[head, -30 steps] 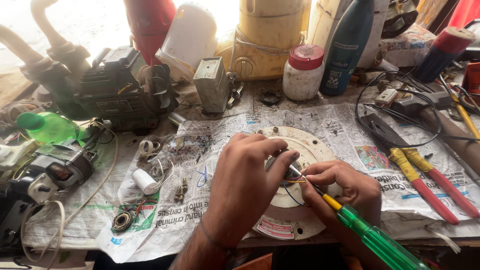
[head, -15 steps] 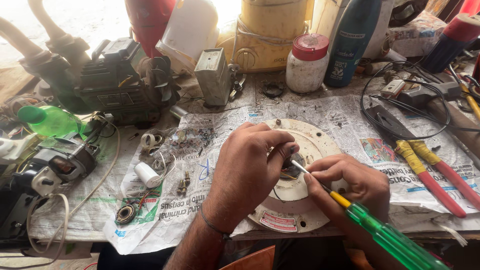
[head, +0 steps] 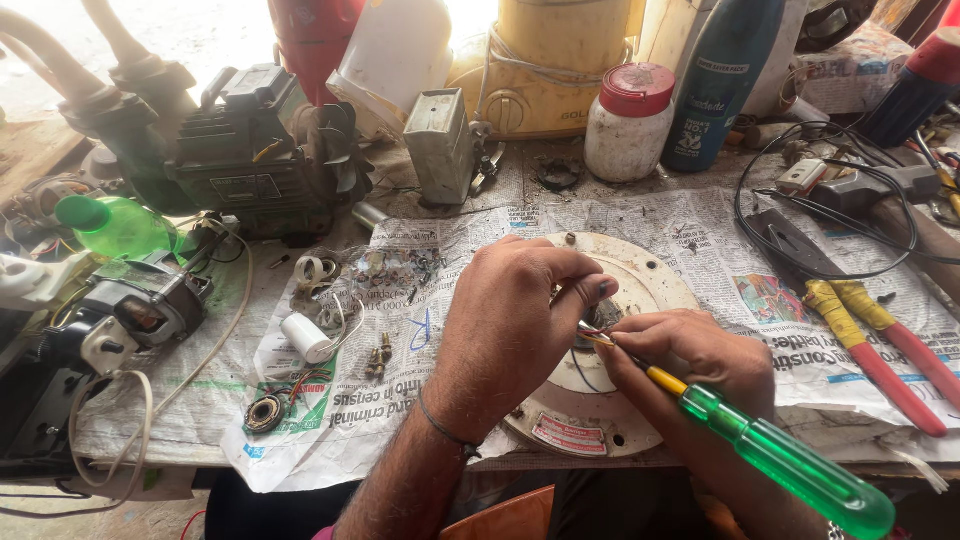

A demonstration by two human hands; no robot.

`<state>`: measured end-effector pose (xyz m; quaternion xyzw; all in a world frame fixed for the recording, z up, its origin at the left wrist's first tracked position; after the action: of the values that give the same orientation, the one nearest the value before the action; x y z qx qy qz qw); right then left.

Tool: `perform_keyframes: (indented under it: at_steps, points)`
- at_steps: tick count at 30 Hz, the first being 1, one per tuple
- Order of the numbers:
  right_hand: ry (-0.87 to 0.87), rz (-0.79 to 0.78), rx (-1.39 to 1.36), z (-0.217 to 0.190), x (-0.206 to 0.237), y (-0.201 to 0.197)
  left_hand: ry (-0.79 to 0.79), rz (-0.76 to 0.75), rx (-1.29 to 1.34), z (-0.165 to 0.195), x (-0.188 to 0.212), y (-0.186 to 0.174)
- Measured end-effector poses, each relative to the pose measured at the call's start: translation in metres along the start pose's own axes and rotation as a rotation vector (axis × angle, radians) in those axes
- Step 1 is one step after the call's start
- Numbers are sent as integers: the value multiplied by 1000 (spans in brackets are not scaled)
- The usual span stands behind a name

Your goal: The person uses a screwdriver to scrape and clean the central shaft area of a circular motor component. They repeatedly scrape around the shaft and wires, occasionally rotating the component to access different sides.

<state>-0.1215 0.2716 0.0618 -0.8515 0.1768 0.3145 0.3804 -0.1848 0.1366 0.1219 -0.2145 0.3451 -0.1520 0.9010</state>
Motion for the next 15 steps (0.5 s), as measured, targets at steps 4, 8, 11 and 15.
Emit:
perform_keyframes:
  at_steps: [4, 8, 11, 15]
  points:
    - [95, -6, -50, 7, 1, 2, -5, 11, 3, -1, 2, -3]
    - [178, -27, 9, 16, 4, 5, -17, 28, 36, -4, 2, -7]
    - [130, -3, 58, 10, 6, 4, -44, 30, 57, -6, 1, -7]
    - [55, 52, 60, -4, 7, -1, 5, 68, 33, 1, 3, -11]
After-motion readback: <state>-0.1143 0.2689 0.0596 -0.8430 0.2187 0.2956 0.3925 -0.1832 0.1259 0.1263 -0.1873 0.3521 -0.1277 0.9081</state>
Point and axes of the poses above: each hand's wrist, its own x-axis away from the middle knuckle, its own y-axis out of the palm, z = x × y, the point moved 10 cm from there along -x, towards the middle knuckle, and after that the axes turned 15 degrees about x, right-handed, at the moved point
